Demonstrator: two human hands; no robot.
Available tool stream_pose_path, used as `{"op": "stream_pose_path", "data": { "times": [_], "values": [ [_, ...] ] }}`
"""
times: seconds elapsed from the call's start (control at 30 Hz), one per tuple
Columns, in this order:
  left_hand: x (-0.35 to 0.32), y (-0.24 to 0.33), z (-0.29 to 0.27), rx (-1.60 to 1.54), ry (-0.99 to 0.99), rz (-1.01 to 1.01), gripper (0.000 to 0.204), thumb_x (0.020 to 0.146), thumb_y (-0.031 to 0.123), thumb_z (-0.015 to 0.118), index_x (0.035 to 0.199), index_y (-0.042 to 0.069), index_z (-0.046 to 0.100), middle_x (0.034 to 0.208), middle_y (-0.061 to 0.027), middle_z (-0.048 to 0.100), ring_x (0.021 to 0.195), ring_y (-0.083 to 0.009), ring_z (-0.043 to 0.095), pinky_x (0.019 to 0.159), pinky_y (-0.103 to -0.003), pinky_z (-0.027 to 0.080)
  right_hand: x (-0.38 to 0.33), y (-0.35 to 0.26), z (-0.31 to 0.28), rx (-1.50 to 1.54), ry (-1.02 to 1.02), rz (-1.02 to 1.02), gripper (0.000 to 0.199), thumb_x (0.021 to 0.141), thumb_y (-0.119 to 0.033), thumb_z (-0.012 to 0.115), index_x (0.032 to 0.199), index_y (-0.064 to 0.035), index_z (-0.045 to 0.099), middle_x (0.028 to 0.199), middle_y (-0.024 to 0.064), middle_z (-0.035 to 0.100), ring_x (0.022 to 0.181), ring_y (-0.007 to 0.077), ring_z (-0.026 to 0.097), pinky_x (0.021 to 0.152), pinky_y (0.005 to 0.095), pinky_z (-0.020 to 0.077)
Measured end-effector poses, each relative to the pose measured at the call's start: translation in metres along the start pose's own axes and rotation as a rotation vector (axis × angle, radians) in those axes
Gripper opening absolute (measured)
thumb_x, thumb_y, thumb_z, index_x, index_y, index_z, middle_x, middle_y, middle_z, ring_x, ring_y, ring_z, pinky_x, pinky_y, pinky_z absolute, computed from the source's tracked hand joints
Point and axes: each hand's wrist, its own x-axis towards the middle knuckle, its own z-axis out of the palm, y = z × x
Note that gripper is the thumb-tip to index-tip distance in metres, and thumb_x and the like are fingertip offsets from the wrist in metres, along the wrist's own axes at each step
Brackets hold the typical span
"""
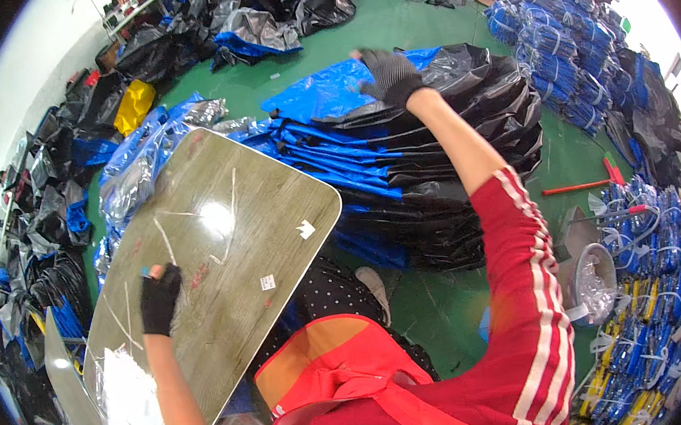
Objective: The person repeatedly folds blue and black soft goods, inserts them into clear plastic bags, and places the sealed packages on a table. The process is repeated multiple times with similar items.
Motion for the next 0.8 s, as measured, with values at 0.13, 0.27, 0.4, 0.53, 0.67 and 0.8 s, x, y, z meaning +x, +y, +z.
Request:
{"op": "stream_pose_path", "data": {
  "times": [0.13,0.27,0.4,0.53,0.67,0.8],
  "values": [
    [-0.095,-0.038,0.029,0.235,-0.19,-0.095,0.034,0.097,0.033,0.053,0.108,0.002,0.06,0.095,-0.0098,0.066,0.085,-0.0189,0.064,0.077,-0.031,0.051,-0.034,0.056,0.116,-0.355,-0.411,0.341,0.093,0.074,-0.063,0.066,0.147,-0.0172,0.032,0.144,0.0156,0.044,0.13,0.0401,0.041,0.106,0.052,0.0338],
    [-0.221,-0.076,0.017,-0.111,0.037,-0.298,0.053,0.093,0.041,0.058,0.127,0.001,0.052,0.112,-0.0215,0.065,0.099,-0.0316,0.066,0.089,-0.043,0.052,-0.05,0.112,0.216,-0.383,-0.273,0.379,0.059,0.078,-0.047,0.065,0.132,-0.0248,0.054,0.138,0.0108,0.051,0.132,0.0382,0.039,0.107,0.0595,0.0265],
    [-0.285,-0.113,0.0,-0.306,0.273,-0.307,0.049,0.094,0.039,0.058,0.125,0.002,0.052,0.109,-0.0211,0.066,0.098,-0.0326,0.066,0.089,-0.043,0.053,-0.016,0.087,0.208,-0.523,-0.226,0.414,0.036,0.086,-0.035,0.057,0.119,-0.02,0.062,0.123,0.008,0.059,0.123,0.0275,0.049,0.105,0.0571,0.0283],
    [-0.247,-0.139,0.001,0.272,0.114,-0.265,0.049,0.097,0.041,0.052,0.126,0.002,0.052,0.114,-0.0205,0.063,0.103,-0.0332,0.063,0.094,-0.044,0.049,0.011,0.011,0.065,-0.177,0.303,-0.008,0.019,0.087,-0.025,0.057,0.095,-0.0112,0.068,0.098,0.0091,0.065,0.099,0.0307,0.058,0.099,0.0515,0.037],
    [-0.146,-0.133,0.027,0.285,-0.208,-0.11,0.052,0.098,0.045,0.046,0.123,0.0,0.053,0.118,-0.0197,0.061,0.109,-0.0347,0.058,0.102,-0.046,0.043,-0.087,-0.017,-0.091,0.266,0.38,-0.285,0.014,0.082,-0.004,0.059,0.095,-0.0055,0.064,0.103,0.0166,0.062,0.105,0.0411,0.054,0.099,0.0492,0.0383],
    [-0.06,-0.074,0.038,-0.147,-0.455,-0.008,0.056,0.097,0.049,0.041,0.123,0.001,0.053,0.124,-0.0205,0.057,0.112,-0.0362,0.055,0.104,-0.046,0.04,-0.257,-0.018,-0.132,0.339,-0.135,-0.234,0.028,0.072,-0.015,0.069,0.098,-0.024,0.071,0.114,0.0121,0.063,0.121,0.0394,0.047,0.104,0.0592,0.0308]
  ]
}}
